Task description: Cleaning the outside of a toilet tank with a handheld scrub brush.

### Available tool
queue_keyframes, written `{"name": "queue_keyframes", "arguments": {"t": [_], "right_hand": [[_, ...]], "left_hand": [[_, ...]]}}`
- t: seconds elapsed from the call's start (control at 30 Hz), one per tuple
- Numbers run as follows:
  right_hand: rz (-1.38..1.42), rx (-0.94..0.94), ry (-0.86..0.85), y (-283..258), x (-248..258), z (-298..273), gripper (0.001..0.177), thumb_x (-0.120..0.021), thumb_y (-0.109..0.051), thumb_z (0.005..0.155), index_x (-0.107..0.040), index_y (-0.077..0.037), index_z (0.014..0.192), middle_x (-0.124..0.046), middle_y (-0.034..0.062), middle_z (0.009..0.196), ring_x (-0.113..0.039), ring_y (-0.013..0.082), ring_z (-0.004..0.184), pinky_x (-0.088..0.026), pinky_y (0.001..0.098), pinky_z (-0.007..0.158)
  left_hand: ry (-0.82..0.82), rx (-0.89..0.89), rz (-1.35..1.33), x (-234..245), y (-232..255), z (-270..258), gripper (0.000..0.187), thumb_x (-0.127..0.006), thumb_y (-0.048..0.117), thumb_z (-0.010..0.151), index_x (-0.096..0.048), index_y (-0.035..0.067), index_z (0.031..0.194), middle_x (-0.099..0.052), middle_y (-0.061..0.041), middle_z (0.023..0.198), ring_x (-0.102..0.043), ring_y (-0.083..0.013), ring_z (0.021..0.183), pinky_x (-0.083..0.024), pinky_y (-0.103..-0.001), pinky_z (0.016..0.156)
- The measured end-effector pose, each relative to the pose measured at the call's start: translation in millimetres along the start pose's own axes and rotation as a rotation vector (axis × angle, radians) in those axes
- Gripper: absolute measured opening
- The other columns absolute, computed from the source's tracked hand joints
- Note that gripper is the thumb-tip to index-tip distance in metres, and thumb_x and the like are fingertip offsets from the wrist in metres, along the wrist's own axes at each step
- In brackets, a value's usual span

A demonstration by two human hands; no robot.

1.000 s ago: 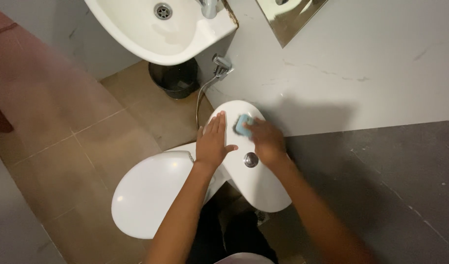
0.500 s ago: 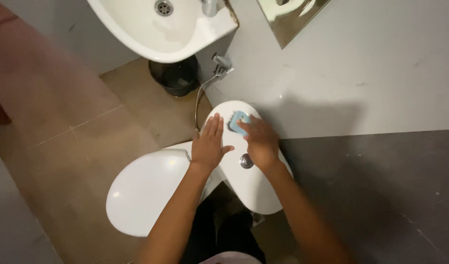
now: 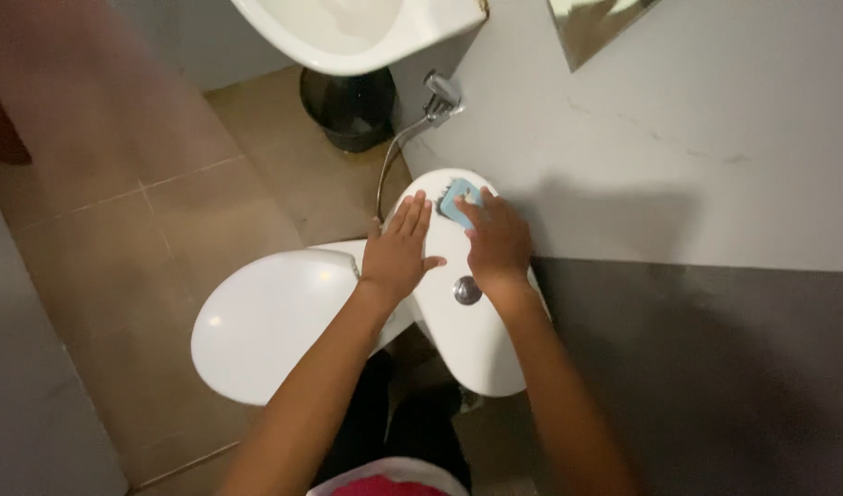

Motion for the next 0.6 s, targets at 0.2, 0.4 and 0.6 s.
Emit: {"name": "queue_keyframes", "arguments": {"t": [0.2,0.4,0.6], "right_hand": [[0.088,0.017,0.017,21,-4,-32,0.050,-0.074,-0.005,0.083,-0.067,-0.019,0.131,-0.062,0.0160,0.140,-0.060,0.0374,0.124,-0.047,0.0495,0.101],[0.089,0.047,0.137,12,12,15,0.044,-0.075,-0.005,0.087,-0.068,-0.010,0.130,-0.066,0.0238,0.130,-0.063,0.0425,0.120,-0.050,0.0502,0.098],[0.081,0.029,0.067,-4,16,-6,0.050,-0.077,0.001,0.082,-0.069,-0.013,0.130,-0.061,0.0217,0.138,-0.060,0.0405,0.120,-0.049,0.0515,0.096]], "left_hand": [[-0.062,0.015,0.025,7,4,-3,0.101,-0.054,0.067,0.091,-0.010,0.011,0.163,-0.005,-0.002,0.172,-0.011,-0.0197,0.157,-0.026,-0.060,0.118],[-0.055,0.019,0.014,3,3,-1,0.101,-0.055,0.067,0.092,-0.009,0.011,0.163,-0.004,-0.003,0.173,-0.011,-0.0196,0.157,-0.026,-0.057,0.120],[-0.110,0.030,0.055,7,8,0,0.104,-0.054,0.067,0.091,-0.005,0.010,0.163,0.001,-0.003,0.172,-0.007,-0.0200,0.157,-0.024,-0.056,0.120]]}}
Point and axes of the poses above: each hand's wrist, its own z-axis towards the middle knuckle, its own x-axis out of the back of the hand, y = z × x, the point moved 5 cm from there along z, towards the middle knuckle
